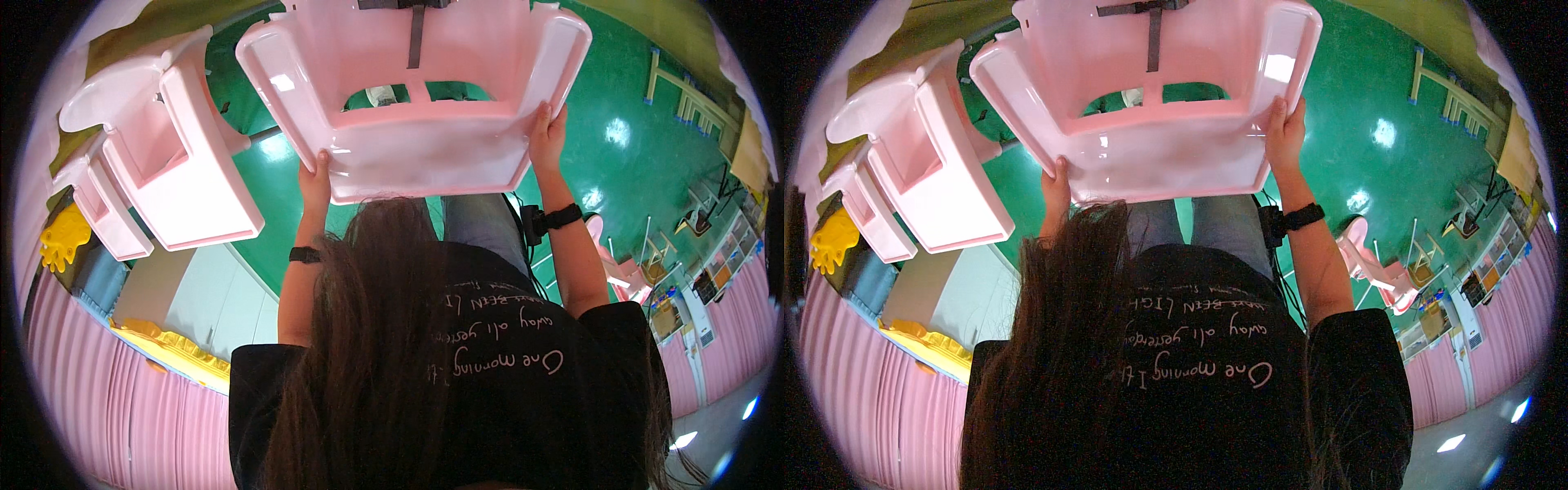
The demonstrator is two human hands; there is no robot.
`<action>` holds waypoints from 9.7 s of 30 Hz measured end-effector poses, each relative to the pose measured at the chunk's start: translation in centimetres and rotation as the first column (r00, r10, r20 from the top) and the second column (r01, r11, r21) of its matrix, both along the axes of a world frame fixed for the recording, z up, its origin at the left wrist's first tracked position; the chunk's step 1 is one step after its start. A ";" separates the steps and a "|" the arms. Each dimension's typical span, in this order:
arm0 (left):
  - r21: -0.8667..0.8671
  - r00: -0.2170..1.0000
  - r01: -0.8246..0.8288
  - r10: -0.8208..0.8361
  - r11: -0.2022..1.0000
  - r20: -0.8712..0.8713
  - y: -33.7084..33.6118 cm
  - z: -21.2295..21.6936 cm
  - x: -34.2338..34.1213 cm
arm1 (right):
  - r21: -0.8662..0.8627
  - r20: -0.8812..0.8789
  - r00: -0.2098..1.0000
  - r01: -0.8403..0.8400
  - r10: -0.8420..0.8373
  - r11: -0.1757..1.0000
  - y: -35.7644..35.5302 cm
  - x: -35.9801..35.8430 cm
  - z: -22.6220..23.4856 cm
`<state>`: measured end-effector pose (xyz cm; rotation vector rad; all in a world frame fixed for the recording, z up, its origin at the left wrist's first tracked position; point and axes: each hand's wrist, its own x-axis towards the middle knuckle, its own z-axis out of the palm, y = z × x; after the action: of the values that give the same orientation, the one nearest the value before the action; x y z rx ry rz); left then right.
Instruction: The person assembles a child-sized activity station by connecting metal bars to plastic side panels, then places plastic trays onto small stands and secures them with straps.
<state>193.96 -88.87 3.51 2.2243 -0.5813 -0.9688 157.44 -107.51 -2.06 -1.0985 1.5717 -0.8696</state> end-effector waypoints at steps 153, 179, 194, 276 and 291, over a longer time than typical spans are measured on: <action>-0.284 0.998 0.018 0.002 0.959 0.070 25.7 18.7 101.3 | 0.372 0.036 0.616 -0.739 0.787 0.561 29.9 129.0 25.3; -0.105 0.995 0.064 -0.055 0.992 0.082 6.4 16.8 81.7 | 0.369 0.173 0.729 -0.671 0.662 0.643 15.1 108.9 19.9; 0.029 0.985 0.142 -0.144 0.989 0.096 -3.0 10.5 63.2 | 0.499 0.041 0.624 -0.689 0.781 0.525 5.8 90.5 15.1; -0.113 0.973 0.096 -0.069 0.989 0.219 -13.4 13.1 1.2 | 0.198 -0.714 0.466 -0.581 0.523 0.789 -8.4 2.0 13.8; 0.048 0.797 0.171 -0.167 0.984 0.581 -10.1 15.8 -1.2 | -0.019 -0.771 0.577 -0.442 0.268 0.897 -2.3 1.8 15.0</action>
<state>192.75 -98.93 19.27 2.4918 -1.0693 -0.3284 159.23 -109.79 12.97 -2.0498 1.8171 -0.2730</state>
